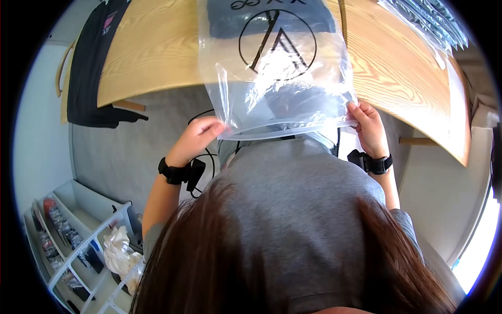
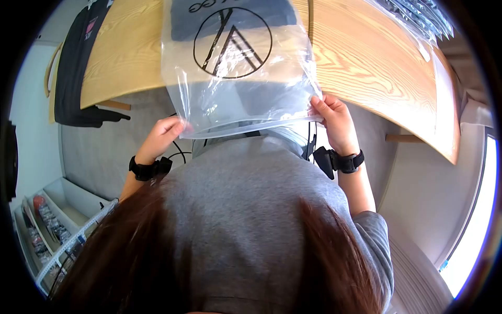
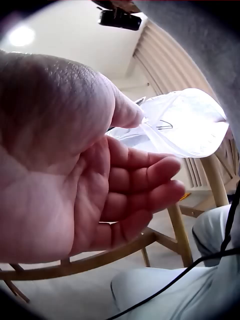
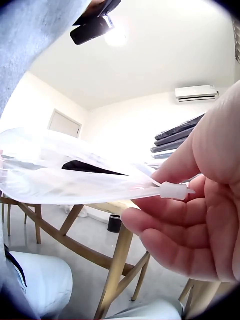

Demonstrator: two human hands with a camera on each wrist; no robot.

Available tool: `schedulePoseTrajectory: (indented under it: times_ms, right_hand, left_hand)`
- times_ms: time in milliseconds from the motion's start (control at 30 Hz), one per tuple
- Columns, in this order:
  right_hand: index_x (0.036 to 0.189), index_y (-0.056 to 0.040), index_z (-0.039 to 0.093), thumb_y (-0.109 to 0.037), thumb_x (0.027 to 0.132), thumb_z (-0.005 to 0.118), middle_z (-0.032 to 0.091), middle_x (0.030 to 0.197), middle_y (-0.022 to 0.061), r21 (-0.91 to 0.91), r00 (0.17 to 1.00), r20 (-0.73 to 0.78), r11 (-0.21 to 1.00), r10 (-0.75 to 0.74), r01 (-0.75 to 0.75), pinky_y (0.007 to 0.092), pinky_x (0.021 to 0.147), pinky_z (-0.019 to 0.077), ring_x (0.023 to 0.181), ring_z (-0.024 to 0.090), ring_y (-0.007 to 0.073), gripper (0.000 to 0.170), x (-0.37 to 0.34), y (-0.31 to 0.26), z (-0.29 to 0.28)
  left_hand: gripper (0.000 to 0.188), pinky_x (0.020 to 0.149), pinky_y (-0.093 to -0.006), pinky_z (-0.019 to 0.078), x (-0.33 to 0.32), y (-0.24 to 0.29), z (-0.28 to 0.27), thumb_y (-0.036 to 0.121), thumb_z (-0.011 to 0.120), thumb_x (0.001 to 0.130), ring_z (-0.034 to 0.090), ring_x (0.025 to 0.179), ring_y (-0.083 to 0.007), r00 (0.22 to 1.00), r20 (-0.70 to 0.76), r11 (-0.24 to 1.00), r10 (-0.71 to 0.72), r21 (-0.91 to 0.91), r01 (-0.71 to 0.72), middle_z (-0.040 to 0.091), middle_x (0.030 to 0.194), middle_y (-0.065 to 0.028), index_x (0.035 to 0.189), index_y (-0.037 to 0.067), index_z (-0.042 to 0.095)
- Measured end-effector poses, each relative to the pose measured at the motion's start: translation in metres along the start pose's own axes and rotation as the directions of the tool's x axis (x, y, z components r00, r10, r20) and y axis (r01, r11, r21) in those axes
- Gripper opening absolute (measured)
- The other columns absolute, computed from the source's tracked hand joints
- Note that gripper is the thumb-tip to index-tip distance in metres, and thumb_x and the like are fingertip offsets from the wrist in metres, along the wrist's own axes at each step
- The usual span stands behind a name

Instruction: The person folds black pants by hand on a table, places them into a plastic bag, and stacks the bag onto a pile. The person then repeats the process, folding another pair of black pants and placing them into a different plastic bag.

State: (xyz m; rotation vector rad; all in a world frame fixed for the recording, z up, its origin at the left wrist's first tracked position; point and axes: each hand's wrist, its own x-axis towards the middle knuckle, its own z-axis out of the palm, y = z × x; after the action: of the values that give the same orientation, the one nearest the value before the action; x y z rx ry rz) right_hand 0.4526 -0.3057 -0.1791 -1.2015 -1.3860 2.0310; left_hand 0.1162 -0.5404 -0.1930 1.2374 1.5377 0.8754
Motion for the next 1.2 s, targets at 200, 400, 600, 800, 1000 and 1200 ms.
schedulePoseTrajectory:
  times_ms: [200, 400, 600, 800, 1000, 1200]
  right_hand:
    - [0.086, -0.0057, 0.064, -0.02, 0.093, 0.059, 0.061, 0.074, -0.0038, 0.03, 0.997, -0.038, 0.997, -0.072, 0.073, 0.0178, 0.061, 0.0406, 0.064, 0.052, 0.0039, 0.016, -0.003, 0.004, -0.001]
    - [0.085, -0.0054, 0.064, -0.019, 0.094, 0.055, 0.062, 0.075, -0.0011, -0.019, 0.996, -0.01, 0.996, -0.091, 0.091, 0.0187, 0.064, 0.0417, 0.066, 0.053, 0.0053, 0.019, -0.003, 0.006, -0.008]
    - [0.088, 0.0002, 0.064, -0.016, 0.093, 0.054, 0.065, 0.108, 0.018, 0.16, 0.971, 0.178, 0.978, -0.159, 0.131, 0.0293, 0.079, 0.0479, 0.086, 0.064, 0.0189, 0.02, -0.011, -0.017, -0.009]
    - [0.084, -0.0064, 0.062, -0.02, 0.09, 0.059, 0.06, 0.117, 0.0216, 0.332, 0.929, 0.259, 0.928, -0.263, 0.17, 0.0341, 0.081, 0.0478, 0.089, 0.065, 0.0257, 0.015, 0.0, -0.014, -0.014]
    - [0.078, -0.0055, 0.059, -0.027, 0.093, 0.053, 0.064, 0.109, 0.0179, 0.383, 0.932, 0.203, 0.9, -0.299, 0.206, 0.033, 0.078, 0.0474, 0.086, 0.064, 0.0249, 0.027, -0.005, -0.014, -0.018]
    - [0.113, 0.0007, 0.053, 0.0, 0.085, 0.06, 0.062, 0.105, 0.0127, -0.203, 0.887, -0.164, 0.895, -0.432, 0.398, 0.0331, 0.09, 0.0456, 0.096, 0.06, 0.0209, 0.028, 0.016, -0.024, -0.032]
  left_hand:
    - [0.033, 0.067, -0.0263, 0.046, -0.013, 0.004, 0.008, 0.026, 0.051, 0.096, 0.056, 0.069, -0.0122, 0.996, -0.063, 0.978, -0.059, -0.204, 0.045, 0.062, 0.074, -0.0041, 0.082, -0.001, 0.063]
    - [0.029, 0.057, -0.0256, 0.044, -0.028, 0.007, 0.003, 0.021, 0.054, 0.093, 0.053, 0.06, -0.0094, 0.981, -0.092, 0.985, -0.173, -0.023, 0.172, 0.06, 0.065, -0.0043, 0.079, -0.003, 0.063]
    - [0.051, 0.092, -0.0336, 0.043, 0.003, 0.015, -0.027, 0.003, 0.065, 0.079, 0.048, 0.119, -0.0263, 0.78, -0.444, 0.791, 0.442, 0.603, -0.105, 0.048, 0.133, -0.0138, 0.127, 0.002, 0.048]
    - [0.079, 0.11, -0.0433, 0.0267, 0.077, 0.043, -0.058, 0.009, 0.074, 0.072, 0.026, 0.138, -0.0329, 0.755, -0.148, 0.468, 0.639, 0.854, -0.229, 0.024, 0.15, -0.0135, 0.141, 0.014, 0.035]
    - [0.034, 0.102, -0.0415, 0.0389, 0.107, 0.07, -0.057, 0.009, 0.063, 0.081, 0.048, 0.125, -0.0271, 0.754, 0.142, 0.339, 0.641, 0.829, -0.445, 0.058, 0.126, -0.0085, 0.115, 0.011, 0.064]
    - [0.024, 0.088, -0.0318, 0.0487, 0.109, 0.069, -0.069, 0.002, 0.056, 0.087, 0.06, 0.106, -0.0234, 0.846, -0.197, 0.856, 0.496, 0.273, -0.438, 0.064, 0.115, -0.0139, 0.109, -0.001, 0.064]
